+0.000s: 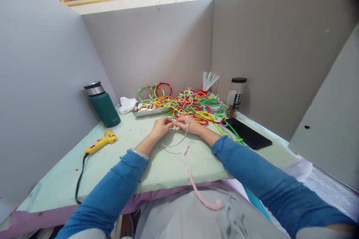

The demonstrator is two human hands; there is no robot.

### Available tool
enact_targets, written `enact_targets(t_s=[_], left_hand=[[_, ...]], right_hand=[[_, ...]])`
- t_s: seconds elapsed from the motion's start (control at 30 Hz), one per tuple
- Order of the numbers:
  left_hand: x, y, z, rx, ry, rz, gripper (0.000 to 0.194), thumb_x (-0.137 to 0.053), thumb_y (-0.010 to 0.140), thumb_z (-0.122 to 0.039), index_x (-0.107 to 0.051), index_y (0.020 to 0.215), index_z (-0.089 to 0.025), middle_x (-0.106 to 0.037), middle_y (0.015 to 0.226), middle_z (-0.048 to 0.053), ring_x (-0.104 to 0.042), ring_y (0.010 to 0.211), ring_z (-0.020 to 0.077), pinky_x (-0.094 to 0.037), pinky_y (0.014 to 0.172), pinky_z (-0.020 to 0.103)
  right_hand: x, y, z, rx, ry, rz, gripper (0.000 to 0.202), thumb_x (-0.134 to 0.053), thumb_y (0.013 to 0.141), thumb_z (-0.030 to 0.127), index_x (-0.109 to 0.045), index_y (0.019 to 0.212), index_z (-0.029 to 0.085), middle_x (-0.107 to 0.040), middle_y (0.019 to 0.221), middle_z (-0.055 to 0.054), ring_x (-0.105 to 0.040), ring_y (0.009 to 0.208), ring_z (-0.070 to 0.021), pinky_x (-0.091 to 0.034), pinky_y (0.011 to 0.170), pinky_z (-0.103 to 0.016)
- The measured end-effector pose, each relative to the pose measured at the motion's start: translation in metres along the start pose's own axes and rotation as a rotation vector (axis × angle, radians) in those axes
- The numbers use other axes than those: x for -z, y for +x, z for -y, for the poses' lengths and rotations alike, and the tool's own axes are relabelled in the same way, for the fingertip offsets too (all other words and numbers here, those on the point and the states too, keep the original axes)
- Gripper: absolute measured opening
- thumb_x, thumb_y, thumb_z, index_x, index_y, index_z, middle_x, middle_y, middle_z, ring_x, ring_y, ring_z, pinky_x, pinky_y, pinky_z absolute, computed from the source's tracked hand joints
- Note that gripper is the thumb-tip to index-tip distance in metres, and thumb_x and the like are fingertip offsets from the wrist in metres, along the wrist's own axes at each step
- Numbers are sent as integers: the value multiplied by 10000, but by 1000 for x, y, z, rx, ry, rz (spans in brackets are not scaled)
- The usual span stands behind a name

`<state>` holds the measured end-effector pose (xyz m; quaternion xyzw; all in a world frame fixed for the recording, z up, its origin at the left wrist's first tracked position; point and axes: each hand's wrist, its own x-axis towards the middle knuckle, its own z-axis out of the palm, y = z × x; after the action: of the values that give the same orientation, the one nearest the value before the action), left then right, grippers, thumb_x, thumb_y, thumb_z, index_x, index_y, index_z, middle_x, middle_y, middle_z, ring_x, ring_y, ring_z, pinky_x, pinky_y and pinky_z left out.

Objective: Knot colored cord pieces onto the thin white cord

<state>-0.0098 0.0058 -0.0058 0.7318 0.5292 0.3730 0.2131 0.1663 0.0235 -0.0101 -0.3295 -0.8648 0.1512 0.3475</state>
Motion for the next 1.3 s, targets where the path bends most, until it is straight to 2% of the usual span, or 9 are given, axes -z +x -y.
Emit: enact_targets(t_s=[0.23, 0.57, 0.77, 0.97, 1.3], left_hand=[[1, 1, 3, -38, 52, -20, 190, -552, 709, -299, -630, 747, -131, -577, 545, -26, -474, 435, 69, -375, 488, 192], [3, -1, -2, 3, 70, 24, 246, -547, 723, -316, -676, 795, -119, -525, 454, -32, -452, 417, 81, -342, 465, 197], [4, -3, -7, 1, 69, 53, 251, -545, 734, -309, -687, 824, -122, -545, 475, -27, -450, 414, 76, -346, 475, 198], [0, 0, 0, 10, -14, 25, 218, -563, 714, -295, -628, 835, -125, -627, 652, -2, -469, 410, 62, -363, 441, 192], [-1, 1, 3, 6, -6, -5, 146, -564, 701, -283, -571, 736, -142, -588, 571, -25, -477, 394, 65, -367, 439, 188]], right_hand=[[-1, 0, -2, 22, -21, -7, 399, -467, 837, 436, -679, 735, 114, -587, 621, -20, -440, 576, -89, -265, 535, -212], [-2, 1, -2, 37, -47, -15, 367, -479, 833, 410, -672, 720, 120, -579, 608, -14, -434, 582, -90, -256, 542, -213], [-2, 0, -3, 35, -45, -9, 369, -481, 832, 412, -671, 714, 119, -577, 601, -12, -433, 576, -89, -257, 541, -212], [0, 0, 0, 23, -36, -8, 331, -488, 831, 374, -686, 757, 119, -592, 617, -17, -435, 574, -89, -264, 538, -212], [0, 0, -1, 19, -31, 2, 383, -471, 837, 427, -682, 743, 120, -587, 615, -19, -433, 567, -88, -263, 531, -210]])
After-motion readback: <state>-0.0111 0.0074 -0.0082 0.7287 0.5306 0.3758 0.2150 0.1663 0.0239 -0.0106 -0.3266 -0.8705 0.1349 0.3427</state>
